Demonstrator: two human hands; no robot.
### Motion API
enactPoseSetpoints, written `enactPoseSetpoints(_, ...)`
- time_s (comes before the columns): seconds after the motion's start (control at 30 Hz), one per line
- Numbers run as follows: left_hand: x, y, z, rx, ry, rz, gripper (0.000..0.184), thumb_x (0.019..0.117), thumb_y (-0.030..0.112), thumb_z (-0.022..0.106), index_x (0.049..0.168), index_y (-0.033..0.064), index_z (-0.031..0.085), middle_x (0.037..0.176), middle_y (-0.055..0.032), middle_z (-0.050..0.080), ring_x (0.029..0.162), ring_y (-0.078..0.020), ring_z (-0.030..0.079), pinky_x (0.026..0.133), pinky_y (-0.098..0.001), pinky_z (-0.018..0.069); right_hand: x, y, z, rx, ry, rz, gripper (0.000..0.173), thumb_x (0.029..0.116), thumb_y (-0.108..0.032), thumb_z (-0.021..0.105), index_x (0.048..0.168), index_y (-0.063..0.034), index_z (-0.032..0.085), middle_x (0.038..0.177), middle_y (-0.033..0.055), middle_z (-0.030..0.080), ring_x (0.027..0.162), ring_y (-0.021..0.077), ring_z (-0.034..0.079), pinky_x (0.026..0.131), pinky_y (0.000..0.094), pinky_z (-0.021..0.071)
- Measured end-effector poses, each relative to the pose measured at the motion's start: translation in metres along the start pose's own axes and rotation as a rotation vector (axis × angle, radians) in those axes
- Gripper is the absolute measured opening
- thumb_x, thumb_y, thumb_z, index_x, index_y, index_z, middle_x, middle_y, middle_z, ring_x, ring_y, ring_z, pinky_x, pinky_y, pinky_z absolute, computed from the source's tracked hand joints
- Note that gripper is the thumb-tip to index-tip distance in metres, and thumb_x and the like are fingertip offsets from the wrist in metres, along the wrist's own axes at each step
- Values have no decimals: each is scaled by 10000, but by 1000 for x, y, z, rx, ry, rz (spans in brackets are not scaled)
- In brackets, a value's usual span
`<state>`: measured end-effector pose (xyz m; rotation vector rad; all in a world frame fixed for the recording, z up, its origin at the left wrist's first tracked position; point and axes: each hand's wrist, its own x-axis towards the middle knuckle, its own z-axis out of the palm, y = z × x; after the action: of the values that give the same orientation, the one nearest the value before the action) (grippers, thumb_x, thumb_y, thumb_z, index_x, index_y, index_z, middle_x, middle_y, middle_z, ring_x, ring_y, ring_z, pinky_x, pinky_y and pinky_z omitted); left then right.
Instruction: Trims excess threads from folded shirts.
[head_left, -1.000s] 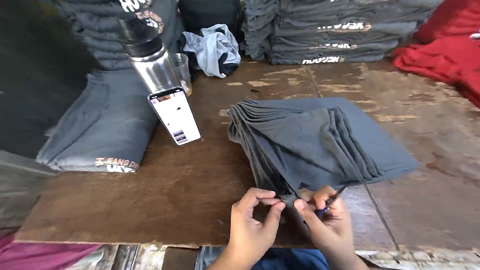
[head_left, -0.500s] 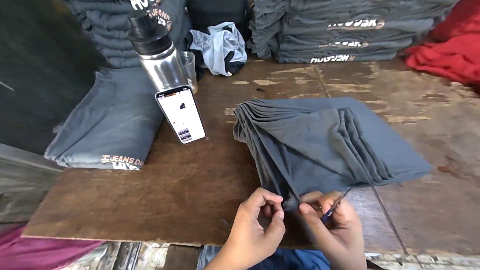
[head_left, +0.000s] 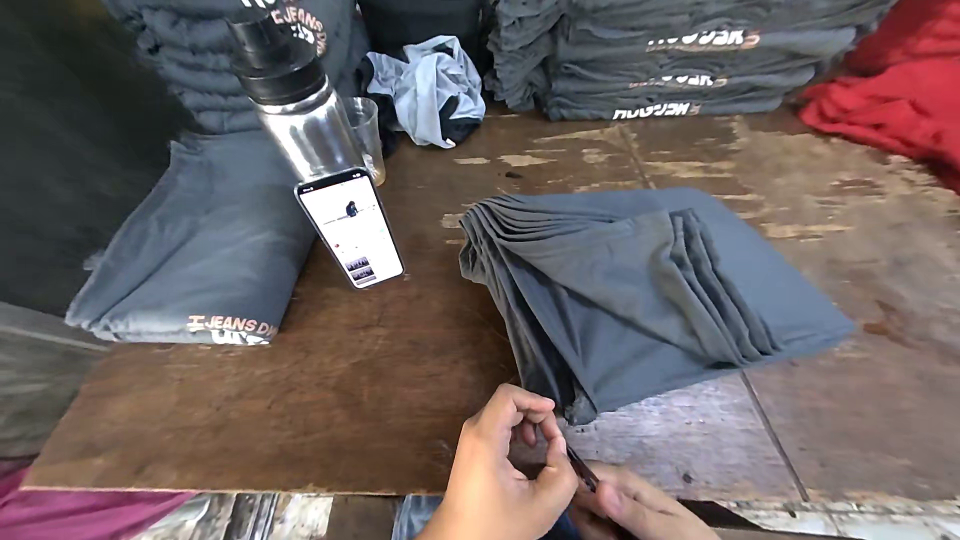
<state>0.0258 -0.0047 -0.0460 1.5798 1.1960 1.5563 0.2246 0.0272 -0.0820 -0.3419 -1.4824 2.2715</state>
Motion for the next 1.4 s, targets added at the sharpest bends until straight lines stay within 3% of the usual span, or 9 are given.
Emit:
enactPoseSetpoints(0.23, -1, 0, -3, -34, -22, 7, 286, 825, -30, 641, 1098, -10, 559, 850, -13, 661, 779, -15, 624, 705, -143, 525, 10, -3, 2, 176, 8, -32, 420, 1067, -515, 448, 828, -198, 585, 665, -127, 503, 534, -81, 421, 469, 96, 309)
enactPoseSetpoints(0.33, 2, 7, -25, -84, -253, 35, 192, 905, 29, 632, 1087, -4, 582, 867, -47, 645, 790, -39, 619, 725, -162, 526, 8, -8, 4, -142, 184, -207, 363, 1079, -485, 438, 914, -197, 586, 697, -117, 486, 580, -71, 429, 532, 109, 357)
enactPoseSetpoints(0.43, 8, 11, -44, -97, -593, 71, 299, 1012, 261, 611, 1065, -24, 685, 858, -95, 683, 829, -109, 647, 797, -222, 529, 18, -12, 1, -642, 627, -445, 237, 1039, -428, 578, 956, -207, 583, 794, -110, 567, 674, -70, 521, 602, 107, 447)
enactPoseSetpoints(0.5, 8, 8, -39, -65, -513, 104, 320, 1019, 295, 623, 1028, -15, 700, 941, -103, 711, 956, -128, 667, 896, -252, 529, 31, -12, -5, -985, 838, -522, 312, 968, -413, 693, 975, -128, 569, 868, -34, 635, 738, -40, 568, 636, 108, 471)
enactPoseSetpoints(0.6, 10, -1, -21, 17, -212, 159, 114, 978, 101, 659, 1020, -6, 662, 1040, -103, 680, 1044, -102, 663, 930, -220, 556, 50, -8, -3, -1166, 907, -525, 272, 913, -298, 713, 950, -48, 614, 864, 35, 668, 763, -23, 587, 690, 101, 485)
enactPoseSetpoints(0.83, 8, -15, 6, 77, -52, 117, 280, 967, 87, 677, 1193, -63, 610, 1218, -175, 640, 1178, -139, 636, 1001, -258, 551, 54, -15, 5, -470, 779, -713, 230, 899, -81, 737, 989, -202, 564, 960, -79, 691, 802, -20, 653, 693, 110, 544)
enactPoseSetpoints(0.97, 10, -19, 17, 120, 73, 165, 201, 944, 128, 733, 1059, -25, 673, 1082, -123, 709, 1069, -96, 687, 927, -213, 574, 54, -10, 7, -151, 733, -723, 207, 893, -63, 759, 964, -183, 606, 921, -43, 692, 794, 12, 669, 717, 151, 571)
enactPoseSetpoints(1.13, 7, -23, 19, 210, 202, 311, 180, 892, 85, 788, 1019, 24, 676, 997, -60, 712, 988, -88, 699, 891, -205, 585, 51, -11, 8, -75, 716, -684, 200, 894, -68, 762, 956, -187, 613, 909, -45, 689, 783, 17, 677, 708, 165, 586)
enactPoseSetpoints(1.4, 5, -23, 15, 355, 174, 435, 69, 933, 38, 728, 978, 15, 680, 943, -66, 727, 978, -138, 706, 918, -240, 578, 51, -11, 7, -117, 727, -698, 213, 885, -80, 777, 961, -188, 610, 910, -40, 702, 778, 38, 698, 716, 187, 605)
